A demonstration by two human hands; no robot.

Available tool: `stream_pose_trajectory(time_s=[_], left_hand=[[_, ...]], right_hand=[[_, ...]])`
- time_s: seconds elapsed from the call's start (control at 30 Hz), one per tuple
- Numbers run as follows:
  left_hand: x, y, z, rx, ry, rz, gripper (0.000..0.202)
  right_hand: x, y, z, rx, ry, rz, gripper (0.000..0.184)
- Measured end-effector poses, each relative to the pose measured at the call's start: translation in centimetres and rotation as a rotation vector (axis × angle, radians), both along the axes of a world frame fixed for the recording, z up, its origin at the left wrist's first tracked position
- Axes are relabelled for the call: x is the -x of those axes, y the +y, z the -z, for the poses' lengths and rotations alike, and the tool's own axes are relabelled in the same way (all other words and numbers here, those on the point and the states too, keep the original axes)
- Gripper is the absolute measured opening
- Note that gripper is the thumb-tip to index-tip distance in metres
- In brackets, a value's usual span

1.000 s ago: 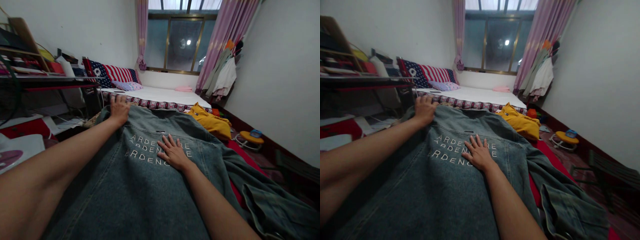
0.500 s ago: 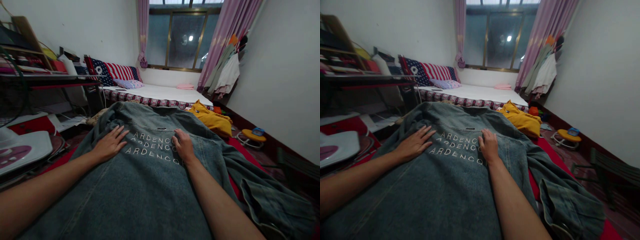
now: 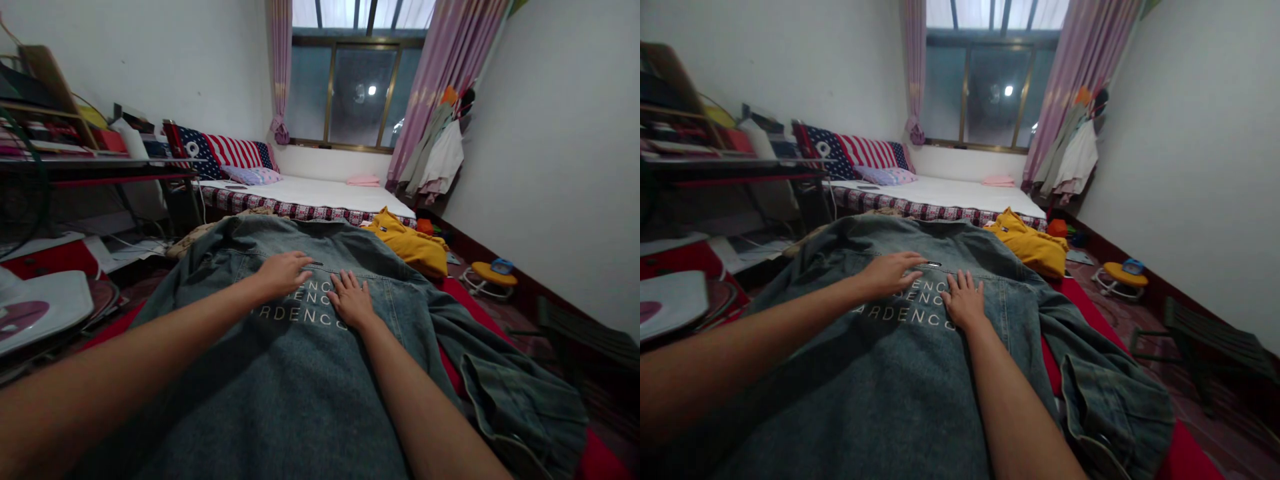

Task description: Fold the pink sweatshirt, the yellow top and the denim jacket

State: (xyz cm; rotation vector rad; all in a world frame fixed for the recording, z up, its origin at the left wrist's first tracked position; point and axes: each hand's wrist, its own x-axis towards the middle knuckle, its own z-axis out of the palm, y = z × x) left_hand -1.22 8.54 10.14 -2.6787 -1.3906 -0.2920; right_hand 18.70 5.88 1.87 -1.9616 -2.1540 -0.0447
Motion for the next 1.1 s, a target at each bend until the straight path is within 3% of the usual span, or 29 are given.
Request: stream_pose_trajectory(time_s=[0.07,0.17,0.27,0.4,0.57,0.7,0.77,0.87,1.0,1.1], left_hand=[[-2.1,0.7,2.6,0.082,-0.082,0.090,0.057],[-3.3,1.5,6.8,0.127,-0.110,-0.019,0.066],[-3.1,1.9,9.0,0.060,-0.161,-0.051,0.065],[-3.0,1.7,9.1,0.041,-0.181,-0.062,0.067],[-3.2,1.4,9.0,0.038,-0.209,-0.075,0.065],[-3.2,1.6,9.3,0.058,-0.234,-0.068,0.060],[-3.2,1.8,9.5,0.064,-0.241,-0.067,0.055],[-3.1,2.1,9.4,0.075,-0.242,-0.070,0.052],[-2.9,2.0,9.0,0.096,-0.222,-0.066,0.054],[-2.8,1.7,8.6,0.128,-0.187,-0.075,0.056]], right_hand=[[-0.5,0.2,0.1,-0.053,0.064,-0.011,0.056],[-1.8,1.1,0.4,-0.191,0.262,-0.013,0.051],[-3.1,1.9,1.1,-0.376,0.511,0.047,0.047],[-3.3,2.1,1.5,-0.483,0.574,0.090,0.046],[-1.6,2.4,0.2,-0.452,0.150,-0.033,0.054],[-1.1,4.6,-0.4,-0.213,-0.020,-0.093,0.050],[-1.1,5.8,-0.1,-0.069,-0.048,-0.059,0.047],[-0.3,6.2,0.4,-0.031,-0.067,0.048,0.050],[1.8,3.3,0.8,-0.056,-0.060,0.184,0.056],[3.1,-0.4,1.1,-0.006,-0.066,0.185,0.057]])
